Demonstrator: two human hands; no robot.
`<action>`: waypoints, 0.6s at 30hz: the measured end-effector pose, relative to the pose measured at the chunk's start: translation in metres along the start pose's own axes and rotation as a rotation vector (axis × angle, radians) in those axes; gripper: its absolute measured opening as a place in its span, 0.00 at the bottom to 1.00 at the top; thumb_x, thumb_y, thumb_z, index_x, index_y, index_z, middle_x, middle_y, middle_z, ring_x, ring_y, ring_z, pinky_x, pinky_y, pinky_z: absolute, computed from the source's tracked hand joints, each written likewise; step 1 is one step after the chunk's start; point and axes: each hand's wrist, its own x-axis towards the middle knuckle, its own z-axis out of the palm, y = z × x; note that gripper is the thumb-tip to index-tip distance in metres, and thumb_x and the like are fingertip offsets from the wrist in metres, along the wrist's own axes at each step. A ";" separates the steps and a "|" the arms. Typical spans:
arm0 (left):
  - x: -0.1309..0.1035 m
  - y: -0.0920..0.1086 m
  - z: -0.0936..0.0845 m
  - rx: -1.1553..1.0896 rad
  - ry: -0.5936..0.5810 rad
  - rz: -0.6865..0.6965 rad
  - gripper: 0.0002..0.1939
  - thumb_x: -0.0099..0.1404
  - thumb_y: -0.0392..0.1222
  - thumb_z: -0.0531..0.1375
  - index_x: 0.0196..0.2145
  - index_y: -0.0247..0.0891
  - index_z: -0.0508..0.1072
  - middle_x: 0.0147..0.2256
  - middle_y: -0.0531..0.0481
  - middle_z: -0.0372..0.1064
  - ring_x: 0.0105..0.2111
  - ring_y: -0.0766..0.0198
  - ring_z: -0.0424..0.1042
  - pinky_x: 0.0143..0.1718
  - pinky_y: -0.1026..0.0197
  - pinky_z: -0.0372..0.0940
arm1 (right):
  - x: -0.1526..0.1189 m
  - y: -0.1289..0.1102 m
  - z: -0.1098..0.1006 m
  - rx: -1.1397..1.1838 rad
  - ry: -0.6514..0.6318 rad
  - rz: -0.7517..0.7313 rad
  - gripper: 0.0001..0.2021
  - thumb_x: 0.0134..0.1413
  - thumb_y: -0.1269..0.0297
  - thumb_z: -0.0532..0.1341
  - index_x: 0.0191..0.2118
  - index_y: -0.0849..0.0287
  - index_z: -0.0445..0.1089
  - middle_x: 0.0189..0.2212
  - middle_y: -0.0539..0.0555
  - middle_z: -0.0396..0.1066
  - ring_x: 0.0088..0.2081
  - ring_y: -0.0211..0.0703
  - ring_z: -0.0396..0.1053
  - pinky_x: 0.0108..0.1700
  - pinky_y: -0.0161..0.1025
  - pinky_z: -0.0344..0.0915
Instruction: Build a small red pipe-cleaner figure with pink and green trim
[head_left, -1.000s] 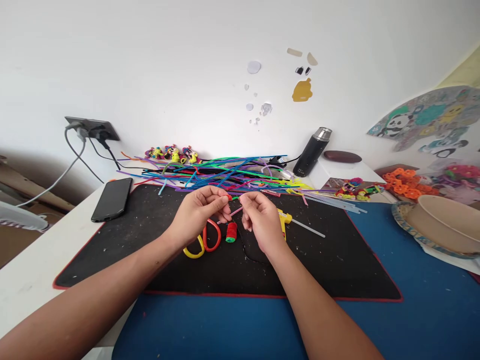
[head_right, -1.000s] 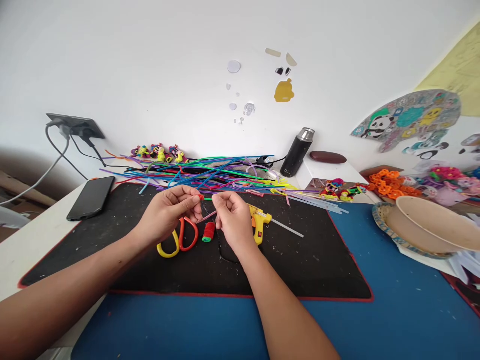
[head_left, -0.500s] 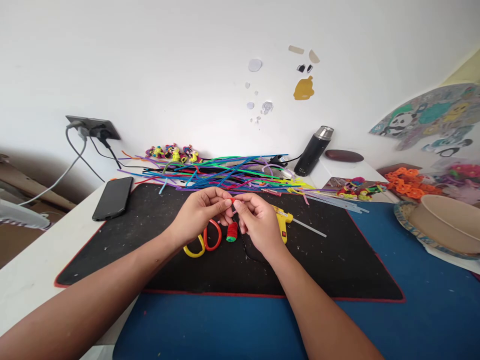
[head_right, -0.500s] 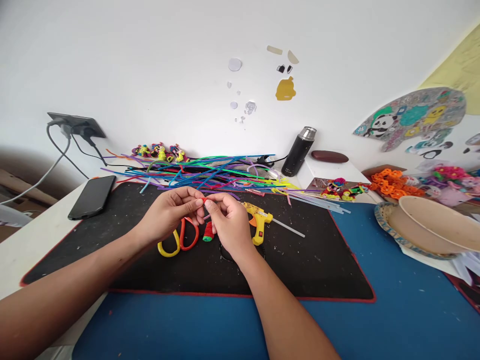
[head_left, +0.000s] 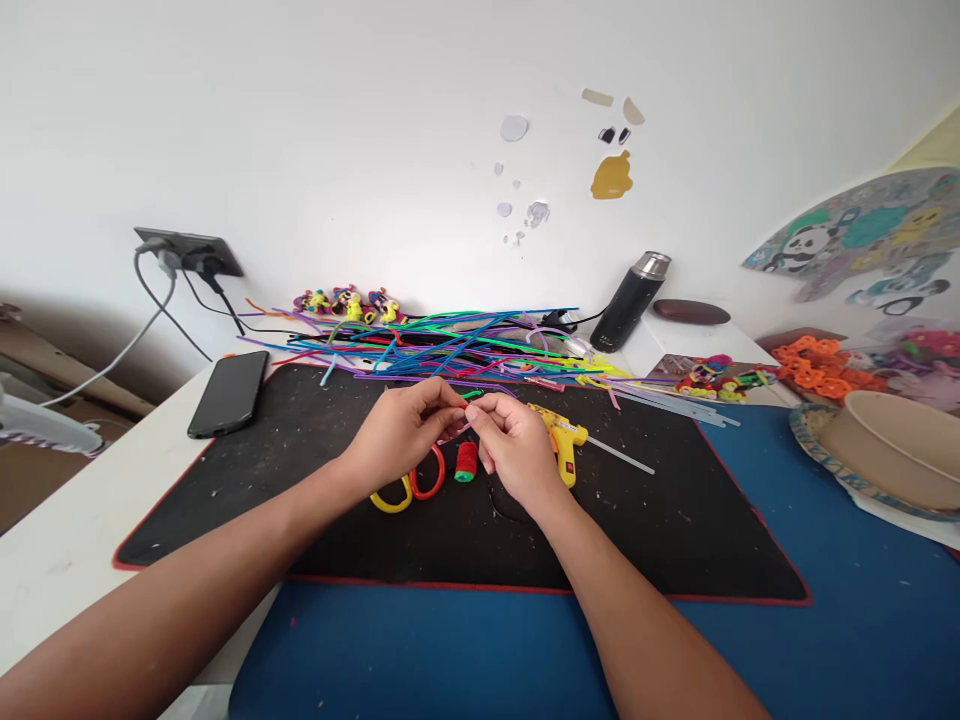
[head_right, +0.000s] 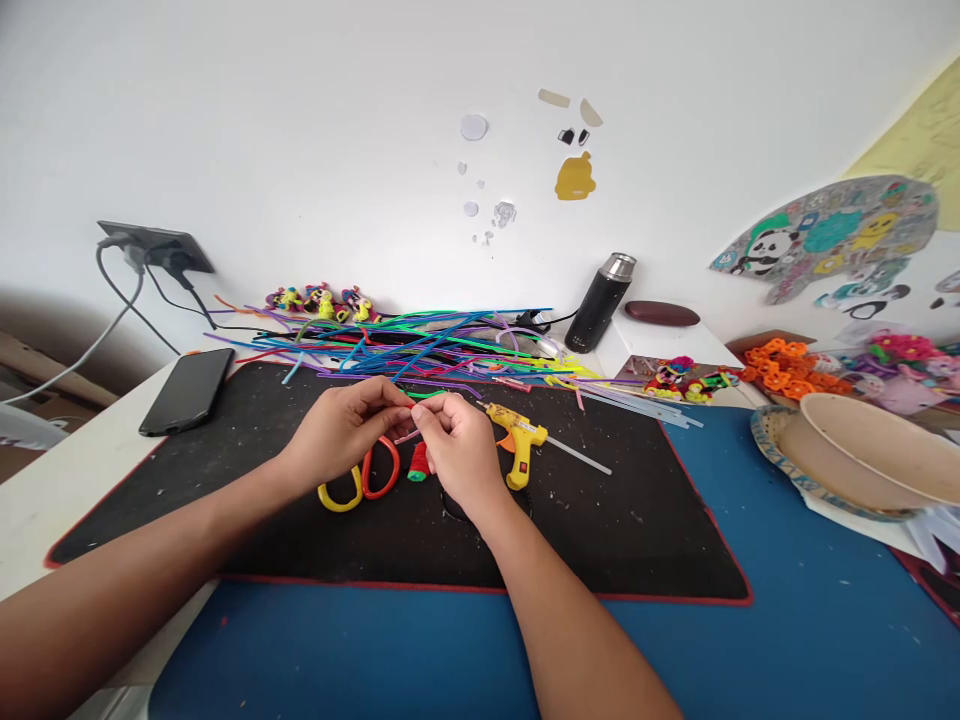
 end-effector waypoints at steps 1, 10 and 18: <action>0.001 0.001 -0.002 0.033 -0.012 0.010 0.08 0.71 0.45 0.60 0.35 0.40 0.75 0.28 0.53 0.77 0.27 0.63 0.75 0.29 0.64 0.68 | 0.000 0.000 0.000 0.009 -0.013 0.010 0.14 0.62 0.51 0.63 0.34 0.57 0.70 0.15 0.41 0.60 0.13 0.33 0.56 0.18 0.33 0.51; 0.009 -0.005 -0.024 -0.140 -0.308 -0.034 0.06 0.69 0.43 0.61 0.35 0.39 0.73 0.29 0.52 0.78 0.29 0.63 0.79 0.31 0.64 0.73 | -0.002 0.000 0.003 0.234 -0.176 0.191 0.14 0.56 0.52 0.67 0.33 0.57 0.67 0.13 0.38 0.56 0.13 0.30 0.52 0.17 0.31 0.48; 0.012 -0.009 -0.032 -0.058 -0.363 0.034 0.05 0.69 0.38 0.59 0.35 0.38 0.74 0.30 0.53 0.78 0.29 0.66 0.79 0.30 0.68 0.72 | -0.003 0.000 0.005 0.370 -0.197 0.282 0.17 0.50 0.53 0.72 0.33 0.57 0.66 0.13 0.36 0.52 0.14 0.28 0.47 0.17 0.30 0.45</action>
